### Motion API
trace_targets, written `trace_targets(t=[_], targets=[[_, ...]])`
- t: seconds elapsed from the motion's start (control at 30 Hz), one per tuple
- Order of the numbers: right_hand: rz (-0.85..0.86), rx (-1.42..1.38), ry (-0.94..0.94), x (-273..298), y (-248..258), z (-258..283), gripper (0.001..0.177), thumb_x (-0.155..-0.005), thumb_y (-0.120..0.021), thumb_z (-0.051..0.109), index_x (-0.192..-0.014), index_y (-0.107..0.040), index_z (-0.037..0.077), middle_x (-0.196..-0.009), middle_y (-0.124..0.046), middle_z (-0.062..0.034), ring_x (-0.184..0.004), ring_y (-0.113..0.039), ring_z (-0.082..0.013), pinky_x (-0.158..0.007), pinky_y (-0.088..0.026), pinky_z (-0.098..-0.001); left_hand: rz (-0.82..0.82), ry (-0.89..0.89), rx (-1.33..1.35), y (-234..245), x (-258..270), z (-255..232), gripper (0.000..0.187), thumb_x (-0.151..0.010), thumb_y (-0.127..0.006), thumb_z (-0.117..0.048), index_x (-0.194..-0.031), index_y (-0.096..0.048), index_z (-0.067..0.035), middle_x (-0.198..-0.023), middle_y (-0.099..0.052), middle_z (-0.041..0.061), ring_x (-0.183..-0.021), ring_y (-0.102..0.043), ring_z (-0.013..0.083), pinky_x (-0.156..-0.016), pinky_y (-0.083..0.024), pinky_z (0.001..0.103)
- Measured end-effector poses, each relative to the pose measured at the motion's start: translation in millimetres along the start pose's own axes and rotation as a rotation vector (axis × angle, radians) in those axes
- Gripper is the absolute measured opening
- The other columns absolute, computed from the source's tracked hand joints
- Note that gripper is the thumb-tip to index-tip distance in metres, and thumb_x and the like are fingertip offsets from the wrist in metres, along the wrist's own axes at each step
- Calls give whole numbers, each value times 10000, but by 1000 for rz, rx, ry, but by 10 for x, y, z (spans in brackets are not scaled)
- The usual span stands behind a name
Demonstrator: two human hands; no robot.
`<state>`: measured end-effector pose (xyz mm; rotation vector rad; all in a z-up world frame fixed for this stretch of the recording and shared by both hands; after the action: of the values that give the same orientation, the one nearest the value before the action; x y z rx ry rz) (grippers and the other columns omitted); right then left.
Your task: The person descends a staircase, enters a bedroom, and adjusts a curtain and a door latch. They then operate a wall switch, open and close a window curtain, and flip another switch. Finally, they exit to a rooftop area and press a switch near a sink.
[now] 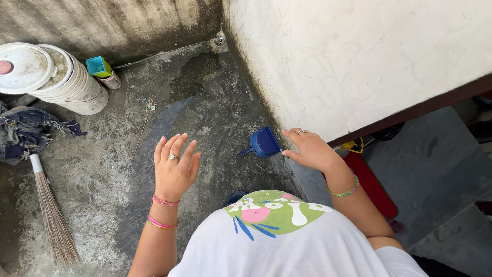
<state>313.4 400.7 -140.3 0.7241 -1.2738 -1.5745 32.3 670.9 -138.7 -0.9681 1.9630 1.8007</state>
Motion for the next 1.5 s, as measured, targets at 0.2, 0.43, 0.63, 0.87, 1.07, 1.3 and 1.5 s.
trace_targets(t=[0.2,0.43,0.63,0.87,1.07,1.3,1.5], targets=[[16,13,52,-82,41,9,637,-891,-706,370,-1397,-529,25,-1356,-611,-193,-1168,-618,-384,-980,-497,-469,-6,29,-40,80,159,-68,279,-931,-744,-198,-1189,-722,-92,-1339,-626,105,-1293,-572,277,-1171,-396,517],[71,-4,164,-280,140,-110,638,-897,-702,378,-1390,-521,15,-1359,-601,-212,-1170,-621,-392,-965,-505,-463,3,97,-85,23,130,-251,279,-917,-738,-204,-1176,-727,-101,-1319,-629,112,-1279,-569,288,-1158,-399,519],[79,-43,342,-806,369,-376,614,-907,-700,362,-1399,-537,33,-1384,-600,-205,-1151,-634,-395,-964,-513,-459,-30,233,-265,54,208,-509,260,-933,-734,-219,-1169,-735,-110,-1315,-642,98,-1281,-572,273,-1159,-403,512],[125,-5,624,-1721,699,-379,595,-893,-721,331,-1388,-551,49,-1410,-585,-195,-1091,-646,-394,-953,-513,-462,-58,581,-573,272,385,-945,256,-958,-722,-240,-1171,-752,-103,-1338,-645,89,-1285,-583,267,-1195,-384,489],[139,-52,964,-2164,668,-125,564,-907,-741,283,-1377,-566,24,-1384,-603,-206,-1163,-627,-417,-974,-505,-475,-83,822,-701,240,683,-1497,253,-971,-715,-249,-1176,-755,-105,-1343,-646,86,-1289,-587,261,-1205,-382,483],[209,-60,1116,-2406,573,218,553,-885,-753,271,-1346,-580,18,-1360,-614,-221,-1178,-619,-409,-989,-504,-462,-122,985,-839,343,822,-1871,254,-978,-711,-258,-1178,-758,-110,-1341,-650,85,-1286,-594,254,-1207,-384,482],[261,-77,1218,-2582,424,606,558,-872,-762,263,-1340,-587,14,-1359,-614,-220,-1203,-608,-409,-1007,-492,-462,-111,1067,-928,504,805,-2002,249,-985,-708,-259,-1181,-755,-112,-1343,-648,85,-1291,-592,252,-1207,-384,482]])
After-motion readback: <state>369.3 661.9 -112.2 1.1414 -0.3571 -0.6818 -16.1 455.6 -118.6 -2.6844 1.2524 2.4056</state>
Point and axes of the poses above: each hand's wrist, its own x-axis away from the middle knuckle, its own y-axis out of the back of the hand, z = x × y, the point moved 1 cm from there along -x, towards the middle knuckle
